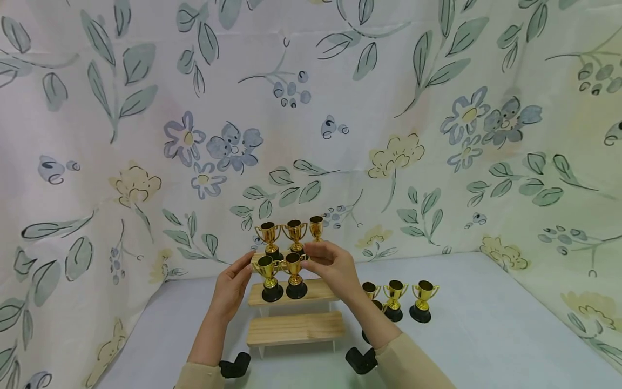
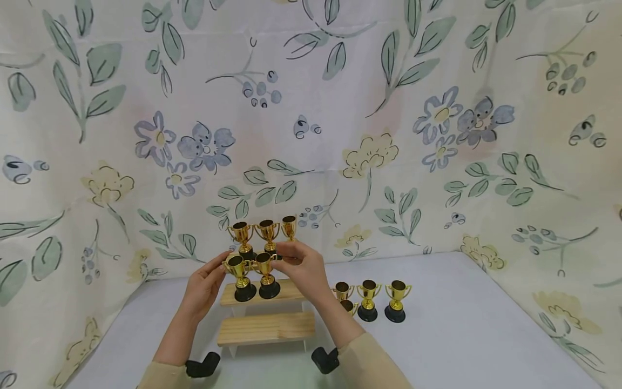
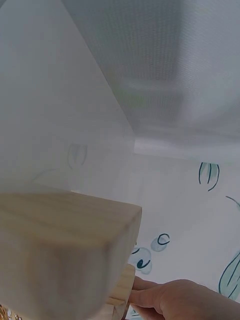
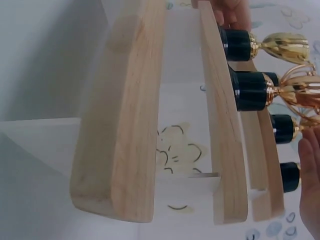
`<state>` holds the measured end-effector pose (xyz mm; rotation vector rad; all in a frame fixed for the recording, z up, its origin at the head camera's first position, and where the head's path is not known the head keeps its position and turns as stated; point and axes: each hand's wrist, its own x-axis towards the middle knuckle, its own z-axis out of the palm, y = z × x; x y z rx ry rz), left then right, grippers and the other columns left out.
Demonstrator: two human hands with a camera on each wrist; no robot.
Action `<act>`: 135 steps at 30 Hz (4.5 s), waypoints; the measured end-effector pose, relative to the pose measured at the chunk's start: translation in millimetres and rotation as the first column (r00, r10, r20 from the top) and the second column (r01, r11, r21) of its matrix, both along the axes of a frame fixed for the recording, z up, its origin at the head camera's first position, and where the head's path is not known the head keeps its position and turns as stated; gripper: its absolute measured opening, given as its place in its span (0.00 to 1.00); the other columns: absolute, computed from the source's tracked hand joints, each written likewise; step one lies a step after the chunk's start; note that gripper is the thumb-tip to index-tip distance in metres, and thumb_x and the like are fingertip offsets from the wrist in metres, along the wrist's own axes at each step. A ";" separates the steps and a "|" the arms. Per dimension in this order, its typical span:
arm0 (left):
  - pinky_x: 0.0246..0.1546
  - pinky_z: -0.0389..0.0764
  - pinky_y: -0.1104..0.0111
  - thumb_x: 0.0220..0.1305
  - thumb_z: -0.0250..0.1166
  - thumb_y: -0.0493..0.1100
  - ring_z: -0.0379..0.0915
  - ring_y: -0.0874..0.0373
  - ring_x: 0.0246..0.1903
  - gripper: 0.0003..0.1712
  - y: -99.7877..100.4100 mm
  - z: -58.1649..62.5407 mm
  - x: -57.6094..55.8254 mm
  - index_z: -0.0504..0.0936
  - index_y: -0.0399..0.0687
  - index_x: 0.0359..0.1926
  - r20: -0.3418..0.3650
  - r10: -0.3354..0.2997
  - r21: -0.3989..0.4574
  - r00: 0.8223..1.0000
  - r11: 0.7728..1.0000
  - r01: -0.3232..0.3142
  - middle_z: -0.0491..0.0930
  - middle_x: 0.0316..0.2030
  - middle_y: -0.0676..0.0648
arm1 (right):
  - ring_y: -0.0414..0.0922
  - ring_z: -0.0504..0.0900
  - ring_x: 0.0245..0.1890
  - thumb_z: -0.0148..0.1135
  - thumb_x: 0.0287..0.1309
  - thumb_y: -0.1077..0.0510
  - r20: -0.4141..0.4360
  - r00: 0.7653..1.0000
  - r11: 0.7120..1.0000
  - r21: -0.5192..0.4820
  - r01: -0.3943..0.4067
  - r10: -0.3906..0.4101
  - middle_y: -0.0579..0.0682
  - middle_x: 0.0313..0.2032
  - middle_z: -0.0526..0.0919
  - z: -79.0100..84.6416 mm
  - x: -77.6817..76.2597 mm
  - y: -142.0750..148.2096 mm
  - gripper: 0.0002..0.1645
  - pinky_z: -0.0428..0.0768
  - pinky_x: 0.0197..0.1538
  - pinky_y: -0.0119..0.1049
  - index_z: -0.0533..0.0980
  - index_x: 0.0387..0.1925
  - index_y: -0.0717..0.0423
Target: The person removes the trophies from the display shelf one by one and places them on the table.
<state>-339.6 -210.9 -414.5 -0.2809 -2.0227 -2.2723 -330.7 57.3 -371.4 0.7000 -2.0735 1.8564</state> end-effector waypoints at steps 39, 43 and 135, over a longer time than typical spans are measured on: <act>0.66 0.64 0.86 0.76 0.51 0.40 0.38 0.55 0.80 0.31 0.1 -0.1 0.1 0.56 0.39 0.76 -0.017 -0.009 0.004 1.000 1.000 0.009 0.48 0.79 0.46 | 0.46 0.89 0.35 0.69 0.58 0.58 0.092 0.994 0.995 -0.073 0.071 -0.064 0.58 0.37 0.89 -1.3 -4.7 -11.6 0.08 0.89 0.40 0.30 0.87 0.38 0.56; 0.69 0.62 0.84 0.77 0.51 0.40 0.37 0.55 0.80 0.32 0.1 0.8 0.6 0.55 0.39 0.76 -0.016 -0.014 -0.003 1.000 1.000 0.014 0.47 0.79 0.46 | 0.46 0.89 0.34 0.69 0.58 0.57 0.087 0.992 0.993 -0.072 0.097 -0.091 0.57 0.37 0.90 -0.3 -2.2 -10.3 0.09 0.89 0.39 0.29 0.87 0.39 0.56; 0.61 0.68 0.90 0.76 0.52 0.39 0.39 0.51 0.79 0.32 0.5 -0.2 -0.5 0.56 0.37 0.75 -0.019 0.007 0.004 1.000 1.000 -0.006 0.48 0.79 0.42 | 0.32 0.89 0.31 0.67 0.61 0.60 0.124 0.921 0.910 -0.155 0.384 -0.368 0.33 0.31 0.89 -11.0 50.0 186.5 0.17 0.88 0.40 0.27 0.81 0.45 0.71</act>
